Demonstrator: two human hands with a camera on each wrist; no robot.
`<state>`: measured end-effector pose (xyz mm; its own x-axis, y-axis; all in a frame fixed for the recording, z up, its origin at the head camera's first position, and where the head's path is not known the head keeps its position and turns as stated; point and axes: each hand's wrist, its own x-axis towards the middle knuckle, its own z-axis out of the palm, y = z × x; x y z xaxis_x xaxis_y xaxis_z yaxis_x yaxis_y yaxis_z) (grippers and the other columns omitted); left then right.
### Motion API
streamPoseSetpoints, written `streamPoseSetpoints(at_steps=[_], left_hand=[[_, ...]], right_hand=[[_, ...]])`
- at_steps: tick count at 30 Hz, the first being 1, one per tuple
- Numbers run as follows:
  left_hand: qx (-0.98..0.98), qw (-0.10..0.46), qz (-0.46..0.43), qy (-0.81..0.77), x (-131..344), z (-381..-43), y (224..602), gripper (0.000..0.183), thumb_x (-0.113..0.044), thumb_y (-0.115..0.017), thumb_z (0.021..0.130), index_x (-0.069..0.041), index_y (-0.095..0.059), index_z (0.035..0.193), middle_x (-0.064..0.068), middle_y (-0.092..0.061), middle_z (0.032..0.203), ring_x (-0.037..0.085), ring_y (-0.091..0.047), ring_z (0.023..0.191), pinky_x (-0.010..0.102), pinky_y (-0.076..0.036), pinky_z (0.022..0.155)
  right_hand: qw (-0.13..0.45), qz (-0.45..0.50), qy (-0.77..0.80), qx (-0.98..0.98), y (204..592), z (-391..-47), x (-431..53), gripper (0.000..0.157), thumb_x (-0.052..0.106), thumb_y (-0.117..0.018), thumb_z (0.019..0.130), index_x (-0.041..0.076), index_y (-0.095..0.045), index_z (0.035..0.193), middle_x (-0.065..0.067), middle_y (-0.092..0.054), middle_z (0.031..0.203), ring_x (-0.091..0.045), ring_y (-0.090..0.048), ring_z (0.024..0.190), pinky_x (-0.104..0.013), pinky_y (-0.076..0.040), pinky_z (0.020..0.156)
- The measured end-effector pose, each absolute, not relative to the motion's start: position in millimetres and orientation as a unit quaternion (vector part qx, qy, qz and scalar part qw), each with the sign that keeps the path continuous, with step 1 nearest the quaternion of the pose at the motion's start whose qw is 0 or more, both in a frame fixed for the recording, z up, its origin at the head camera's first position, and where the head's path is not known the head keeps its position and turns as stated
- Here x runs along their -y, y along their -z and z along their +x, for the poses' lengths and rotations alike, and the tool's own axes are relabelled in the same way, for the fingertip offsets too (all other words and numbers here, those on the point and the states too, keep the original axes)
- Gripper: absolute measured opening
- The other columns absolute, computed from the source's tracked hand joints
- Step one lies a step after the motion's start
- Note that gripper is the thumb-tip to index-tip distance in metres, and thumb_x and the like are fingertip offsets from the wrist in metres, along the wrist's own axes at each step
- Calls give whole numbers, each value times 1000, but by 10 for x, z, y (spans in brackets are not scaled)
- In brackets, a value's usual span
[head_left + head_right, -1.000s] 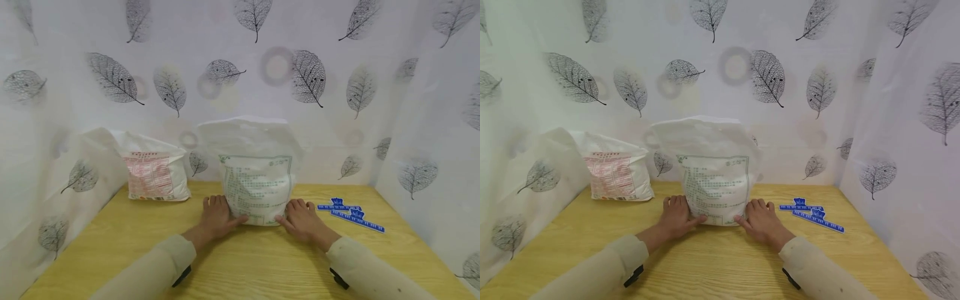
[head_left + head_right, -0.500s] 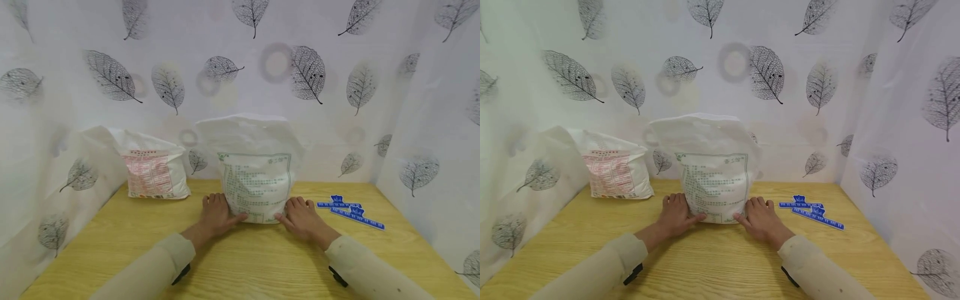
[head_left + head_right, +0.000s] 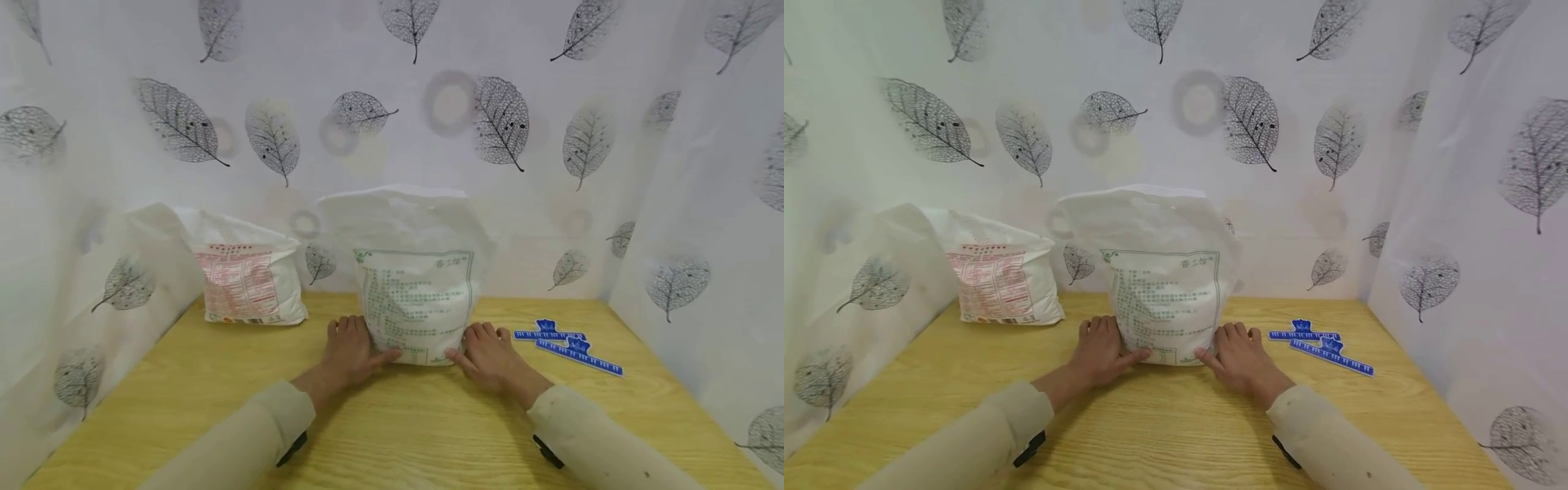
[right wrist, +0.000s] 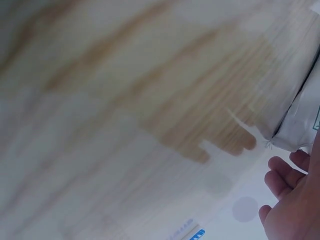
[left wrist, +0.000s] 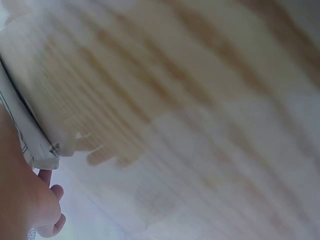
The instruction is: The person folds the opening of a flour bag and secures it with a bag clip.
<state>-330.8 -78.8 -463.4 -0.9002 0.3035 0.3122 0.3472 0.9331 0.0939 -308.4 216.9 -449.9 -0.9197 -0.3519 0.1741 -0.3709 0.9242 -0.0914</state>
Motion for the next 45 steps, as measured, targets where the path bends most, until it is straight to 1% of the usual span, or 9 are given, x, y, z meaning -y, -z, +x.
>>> streamPoseSetpoints(at_steps=[13,20,25,29,35,38,41,43,45], left_hand=[[970,137,-169,106,841,-3288,4550,101,-87,-41,82,5,-50,123,18,-57,107,37,-51,107,55,-33,100],[978,82,-146,120,938,-3281,4462,101,-88,-33,84,2,-53,124,17,-59,117,36,-52,114,55,-34,98],[974,98,-153,133,1000,-3310,4248,88,-82,-34,89,-2,-55,120,18,-58,123,38,-51,118,58,-33,100],[969,114,-165,142,1049,-3314,4058,82,-77,-37,92,-3,-54,123,19,-58,124,39,-51,119,59,-34,99],[961,152,-180,142,1106,-3331,3794,77,-67,-42,97,-2,-48,138,20,-56,132,42,-49,124,61,-35,99],[956,164,-187,158,1130,-3362,3668,75,-65,-43,98,-2,-46,140,20,-56,134,42,-48,126,62,-32,100],[951,173,-191,170,1163,-3391,3525,75,-63,-43,99,-2,-44,142,20,-54,136,40,-48,128,62,-31,101],[948,183,-193,176,1193,-3402,3422,74,-62,-43,99,-1,-44,141,20,-54,136,39,-49,126,61,-31,99],[946,193,-190,177,1234,-3407,3310,73,-62,-42,100,0,-46,137,19,-55,132,39,-48,123,60,-31,99]], right_hand=[[67,174,-66,980,4421,-3092,-2152,76,67,-29,101,2,-52,132,-15,-54,135,-35,-44,126,-61,-31,98],[35,183,-78,979,4375,-3099,-2113,77,68,-27,100,3,-52,135,-16,-53,139,-35,-44,129,-63,-29,101],[58,190,-77,977,4248,-3114,-2173,72,63,-28,103,4,-55,134,-16,-54,138,-37,-45,129,-65,-26,102],[74,192,-85,975,4092,-3141,-2248,68,61,-31,104,5,-56,134,-17,-55,137,-36,-46,126,-63,-25,99],[101,193,-71,973,3891,-3183,-2340,63,59,-32,104,5,-58,125,-15,-58,126,-35,-49,116,-59,-27,91],[105,188,-68,974,3785,-3189,-2391,60,57,-32,105,5,-58,120,-15,-59,123,-36,-49,116,-60,-27,91],[108,187,-71,974,3651,-3195,-2425,54,55,-32,105,8,-58,106,-12,-59,113,-35,-50,110,-61,-27,90],[111,184,-75,974,3561,-3213,-2437,51,55,-31,106,10,-55,98,-10,-57,104,-34,-50,105,-61,-26,90],[117,178,-87,973,3468,-3236,-2426,52,55,-29,106,10,-53,97,-11,-57,103,-35,-50,104,-62,-26,90]])
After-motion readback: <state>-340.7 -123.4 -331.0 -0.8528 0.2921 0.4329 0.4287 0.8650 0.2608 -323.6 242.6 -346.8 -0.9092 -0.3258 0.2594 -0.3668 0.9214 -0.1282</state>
